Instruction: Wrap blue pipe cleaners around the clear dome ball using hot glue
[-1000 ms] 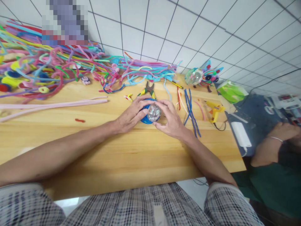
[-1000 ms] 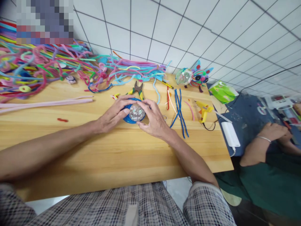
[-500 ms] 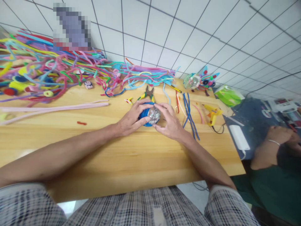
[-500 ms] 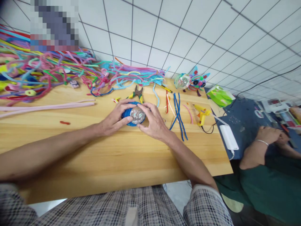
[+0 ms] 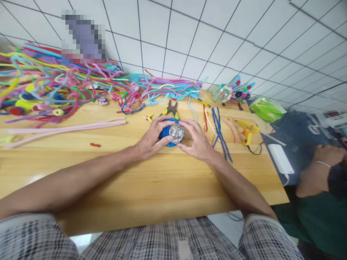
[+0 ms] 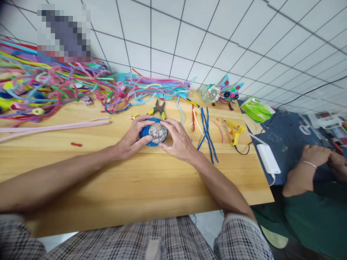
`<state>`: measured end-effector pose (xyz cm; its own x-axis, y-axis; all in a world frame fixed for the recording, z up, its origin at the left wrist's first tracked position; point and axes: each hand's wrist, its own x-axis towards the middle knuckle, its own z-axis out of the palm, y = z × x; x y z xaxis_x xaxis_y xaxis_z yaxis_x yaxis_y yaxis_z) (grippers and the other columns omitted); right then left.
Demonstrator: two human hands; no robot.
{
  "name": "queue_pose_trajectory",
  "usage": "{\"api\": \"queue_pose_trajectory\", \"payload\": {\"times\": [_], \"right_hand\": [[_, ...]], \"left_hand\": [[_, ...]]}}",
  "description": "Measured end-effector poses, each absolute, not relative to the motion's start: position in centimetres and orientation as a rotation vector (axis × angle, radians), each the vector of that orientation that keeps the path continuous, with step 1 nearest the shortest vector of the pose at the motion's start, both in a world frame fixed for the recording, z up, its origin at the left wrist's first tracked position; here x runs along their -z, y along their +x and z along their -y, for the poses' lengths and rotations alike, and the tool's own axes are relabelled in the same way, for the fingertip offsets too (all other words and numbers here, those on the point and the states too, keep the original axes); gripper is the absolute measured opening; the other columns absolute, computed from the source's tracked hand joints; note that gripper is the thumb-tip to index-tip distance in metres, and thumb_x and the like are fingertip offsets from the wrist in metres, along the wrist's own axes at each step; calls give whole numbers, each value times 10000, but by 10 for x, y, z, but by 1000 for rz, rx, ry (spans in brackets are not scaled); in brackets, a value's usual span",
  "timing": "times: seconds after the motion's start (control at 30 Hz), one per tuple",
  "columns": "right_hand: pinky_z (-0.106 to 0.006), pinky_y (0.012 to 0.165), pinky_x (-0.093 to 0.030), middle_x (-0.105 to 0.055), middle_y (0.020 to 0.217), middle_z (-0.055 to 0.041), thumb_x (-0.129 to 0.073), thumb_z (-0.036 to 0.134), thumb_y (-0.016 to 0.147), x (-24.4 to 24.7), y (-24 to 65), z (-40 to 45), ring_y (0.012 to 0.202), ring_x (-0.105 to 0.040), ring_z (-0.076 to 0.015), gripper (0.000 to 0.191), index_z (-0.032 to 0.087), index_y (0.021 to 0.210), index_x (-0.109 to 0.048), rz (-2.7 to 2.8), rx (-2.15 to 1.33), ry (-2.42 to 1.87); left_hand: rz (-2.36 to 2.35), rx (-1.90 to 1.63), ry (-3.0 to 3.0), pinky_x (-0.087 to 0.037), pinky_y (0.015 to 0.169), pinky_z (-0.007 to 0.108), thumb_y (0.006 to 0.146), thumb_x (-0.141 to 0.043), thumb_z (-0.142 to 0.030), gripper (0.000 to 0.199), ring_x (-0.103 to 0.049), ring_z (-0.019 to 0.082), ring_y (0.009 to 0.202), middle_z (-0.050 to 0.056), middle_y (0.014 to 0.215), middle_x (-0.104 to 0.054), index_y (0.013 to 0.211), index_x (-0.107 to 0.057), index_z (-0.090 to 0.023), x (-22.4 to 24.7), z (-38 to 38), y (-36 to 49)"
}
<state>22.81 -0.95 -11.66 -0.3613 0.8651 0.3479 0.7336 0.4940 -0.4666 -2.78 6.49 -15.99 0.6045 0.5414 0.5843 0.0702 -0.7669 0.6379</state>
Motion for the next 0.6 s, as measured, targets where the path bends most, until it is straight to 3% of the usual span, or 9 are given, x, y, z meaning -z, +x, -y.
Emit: {"api": "queue_pose_trajectory", "payload": {"times": [0.33, 0.6], "right_hand": [[-640, 1284, -533, -595, 1591, -177, -820, 338, 940, 125, 232, 8, 1519, -591, -382, 798, 287, 1664, -488, 2154, -308, -1275], [-640, 1274, -539, -601, 1569, -156, -854, 339, 912, 130, 236, 2, 1500, -596, -381, 818, 320, 1653, -506, 2142, -342, -1247]], "left_hand": [[-468, -1120, 2314, -462, 1338, 590, 1192, -537, -474, 505, -505, 327, 1582, 175, 1644, -514, 1654, -459, -286, 162, -65, -26], [-467, -1179, 2326, -461, 1339, 588, 1186, -554, -521, 654, -507, 340, 1587, 190, 1672, -528, 1746, -330, -268, 168, -67, -24]]}}
